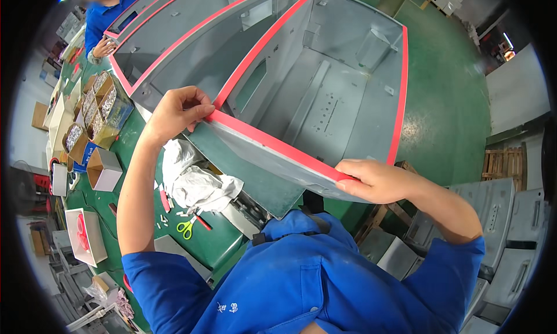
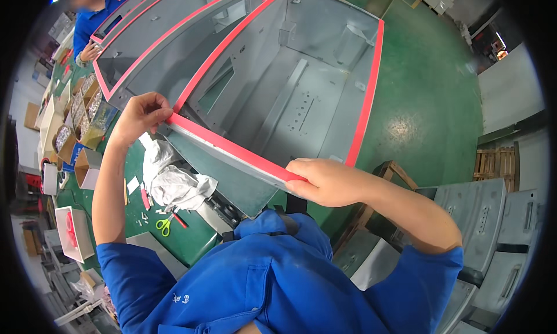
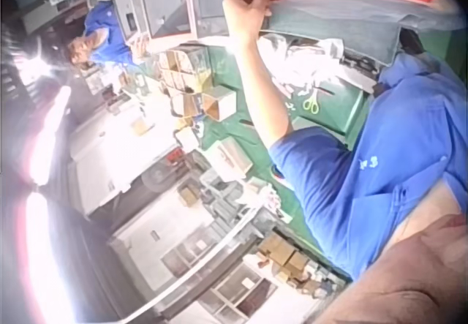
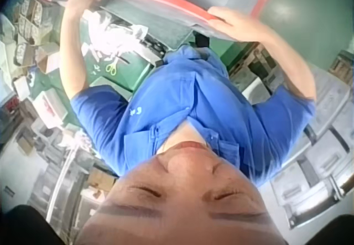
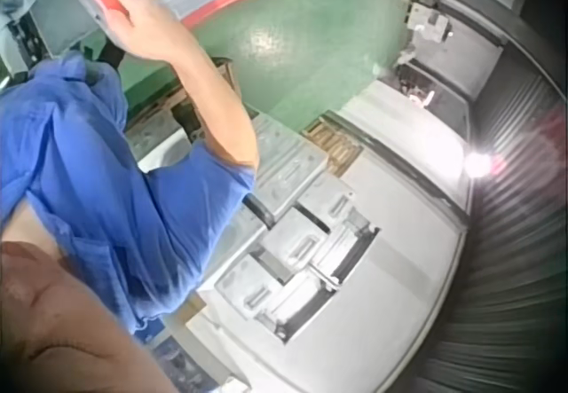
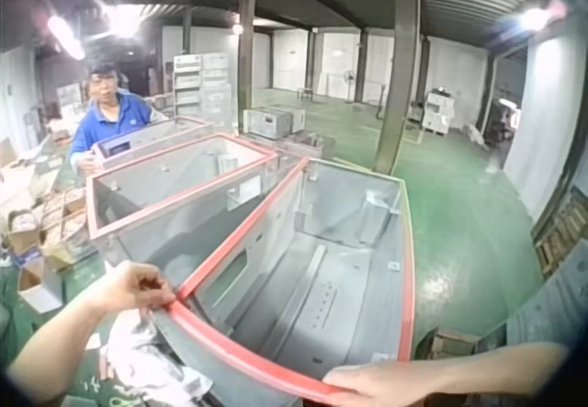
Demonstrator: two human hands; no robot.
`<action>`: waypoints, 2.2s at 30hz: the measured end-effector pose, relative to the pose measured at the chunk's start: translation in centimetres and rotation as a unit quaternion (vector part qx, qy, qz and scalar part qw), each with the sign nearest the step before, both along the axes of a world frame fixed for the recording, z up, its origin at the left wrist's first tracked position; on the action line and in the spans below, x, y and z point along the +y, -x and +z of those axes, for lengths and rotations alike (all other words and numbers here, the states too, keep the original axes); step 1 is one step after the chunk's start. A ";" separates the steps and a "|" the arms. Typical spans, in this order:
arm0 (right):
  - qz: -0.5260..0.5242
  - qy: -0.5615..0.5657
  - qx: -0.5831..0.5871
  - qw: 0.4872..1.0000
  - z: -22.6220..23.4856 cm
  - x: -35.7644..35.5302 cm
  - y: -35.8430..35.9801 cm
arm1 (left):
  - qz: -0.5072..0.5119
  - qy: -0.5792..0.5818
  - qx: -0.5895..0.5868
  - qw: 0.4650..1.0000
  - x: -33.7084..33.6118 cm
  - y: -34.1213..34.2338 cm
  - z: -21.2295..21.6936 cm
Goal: Apply red adhesive tape to the rims of metal box frames and wipe surfaces clean.
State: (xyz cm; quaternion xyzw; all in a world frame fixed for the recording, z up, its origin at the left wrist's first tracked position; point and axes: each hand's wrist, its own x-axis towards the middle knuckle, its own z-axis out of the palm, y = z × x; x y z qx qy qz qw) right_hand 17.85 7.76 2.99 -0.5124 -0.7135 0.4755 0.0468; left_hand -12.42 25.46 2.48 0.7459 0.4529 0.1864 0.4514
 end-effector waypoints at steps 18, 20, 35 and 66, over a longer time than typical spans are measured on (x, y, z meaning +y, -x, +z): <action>0.021 0.024 0.035 0.999 -0.3 0.2 -0.5 | -0.006 -0.001 0.007 1.000 0.2 -0.1 0.0; 0.018 0.029 0.001 0.999 0.1 0.3 0.0 | -0.003 0.002 -0.001 1.000 0.1 -0.1 0.0; 0.027 0.045 0.037 0.998 -0.2 0.3 -0.8 | -0.004 0.006 -0.003 1.000 0.1 -0.1 -0.1; 0.078 -0.302 -0.005 0.950 -31.5 -0.7 35.5 | -0.055 -0.035 0.006 0.998 0.3 0.3 -1.1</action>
